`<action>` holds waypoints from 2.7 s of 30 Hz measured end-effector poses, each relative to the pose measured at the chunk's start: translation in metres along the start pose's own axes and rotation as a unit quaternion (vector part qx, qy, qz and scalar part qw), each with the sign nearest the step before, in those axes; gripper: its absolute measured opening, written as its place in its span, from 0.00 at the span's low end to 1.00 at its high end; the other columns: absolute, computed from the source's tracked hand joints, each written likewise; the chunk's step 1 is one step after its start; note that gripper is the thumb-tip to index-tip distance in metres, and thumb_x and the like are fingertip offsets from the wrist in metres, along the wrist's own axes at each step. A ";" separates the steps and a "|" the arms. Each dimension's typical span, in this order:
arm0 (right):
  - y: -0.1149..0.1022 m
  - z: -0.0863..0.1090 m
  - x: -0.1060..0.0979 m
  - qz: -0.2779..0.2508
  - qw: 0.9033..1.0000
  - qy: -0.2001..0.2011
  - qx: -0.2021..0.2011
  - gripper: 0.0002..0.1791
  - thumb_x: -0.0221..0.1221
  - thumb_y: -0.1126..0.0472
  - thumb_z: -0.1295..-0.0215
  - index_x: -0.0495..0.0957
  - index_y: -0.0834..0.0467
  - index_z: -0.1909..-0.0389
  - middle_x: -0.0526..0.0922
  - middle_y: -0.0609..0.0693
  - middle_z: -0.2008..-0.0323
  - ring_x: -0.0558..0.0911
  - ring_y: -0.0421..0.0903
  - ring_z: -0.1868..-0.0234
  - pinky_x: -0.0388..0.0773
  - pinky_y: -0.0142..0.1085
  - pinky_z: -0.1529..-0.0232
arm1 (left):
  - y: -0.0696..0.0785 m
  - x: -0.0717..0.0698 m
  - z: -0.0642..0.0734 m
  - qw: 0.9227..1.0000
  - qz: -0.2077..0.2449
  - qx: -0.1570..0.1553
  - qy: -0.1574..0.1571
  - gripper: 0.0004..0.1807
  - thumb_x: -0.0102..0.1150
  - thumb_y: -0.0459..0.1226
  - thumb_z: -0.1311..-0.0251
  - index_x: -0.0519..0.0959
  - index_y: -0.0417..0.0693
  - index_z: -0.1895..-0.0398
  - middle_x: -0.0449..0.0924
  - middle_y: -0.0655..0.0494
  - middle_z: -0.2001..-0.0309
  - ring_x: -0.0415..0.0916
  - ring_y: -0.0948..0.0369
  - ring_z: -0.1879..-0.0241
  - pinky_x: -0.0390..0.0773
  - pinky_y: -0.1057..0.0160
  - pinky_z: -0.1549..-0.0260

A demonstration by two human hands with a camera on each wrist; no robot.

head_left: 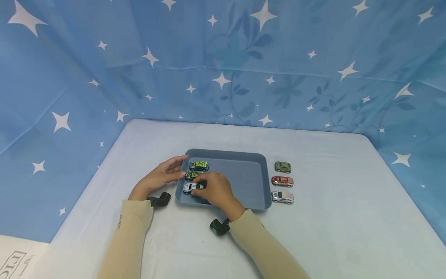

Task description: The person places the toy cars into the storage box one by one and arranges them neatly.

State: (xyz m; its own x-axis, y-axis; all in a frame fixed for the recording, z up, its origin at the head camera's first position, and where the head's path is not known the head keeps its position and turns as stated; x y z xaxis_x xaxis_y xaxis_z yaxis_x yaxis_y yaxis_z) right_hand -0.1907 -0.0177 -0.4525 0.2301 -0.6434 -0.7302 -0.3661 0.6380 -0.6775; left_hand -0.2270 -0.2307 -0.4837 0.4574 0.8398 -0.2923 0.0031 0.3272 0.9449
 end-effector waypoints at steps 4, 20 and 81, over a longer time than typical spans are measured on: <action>-0.002 -0.001 0.002 0.023 1.000 0.004 -0.002 0.14 0.81 0.55 0.40 0.93 0.54 0.55 0.93 0.49 0.53 0.89 0.51 0.48 0.85 0.48 0.48 | 0.000 0.000 0.000 1.000 -0.002 -0.006 0.002 0.41 0.62 0.43 0.21 0.56 0.43 0.13 0.49 0.36 0.14 0.48 0.30 0.18 0.60 0.31 0.24; -0.006 0.000 0.002 0.060 0.998 0.016 -0.026 0.16 0.83 0.56 0.43 0.93 0.54 0.55 0.93 0.48 0.57 0.89 0.48 0.54 0.85 0.41 0.56 | 0.004 0.001 0.002 1.000 0.004 -0.006 0.001 0.41 0.61 0.42 0.21 0.55 0.42 0.13 0.48 0.35 0.14 0.48 0.31 0.18 0.60 0.31 0.24; 0.060 0.030 -0.061 -0.226 0.960 -0.151 -0.069 0.21 0.72 0.68 0.33 0.84 0.70 0.41 0.89 0.64 0.47 0.85 0.45 0.55 0.85 0.38 0.54 | 0.001 0.002 0.000 1.000 0.003 -0.008 0.005 0.41 0.62 0.41 0.21 0.56 0.41 0.13 0.49 0.33 0.14 0.48 0.30 0.18 0.60 0.31 0.24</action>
State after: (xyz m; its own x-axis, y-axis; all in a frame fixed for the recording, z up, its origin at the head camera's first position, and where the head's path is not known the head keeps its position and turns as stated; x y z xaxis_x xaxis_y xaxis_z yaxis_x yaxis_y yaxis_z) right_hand -0.2000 0.0725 -0.4508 0.6368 -0.6757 -0.3714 -0.2794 0.2468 -0.9279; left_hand -0.2259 -0.2291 -0.4834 0.4485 0.8460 -0.2883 -0.0144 0.3294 0.9441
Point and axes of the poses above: each hand's wrist, its own z-axis away from the middle knuckle, its own x-axis out of the palm, y = z × x, the point moved 4 cm from there along -z, towards the middle knuckle
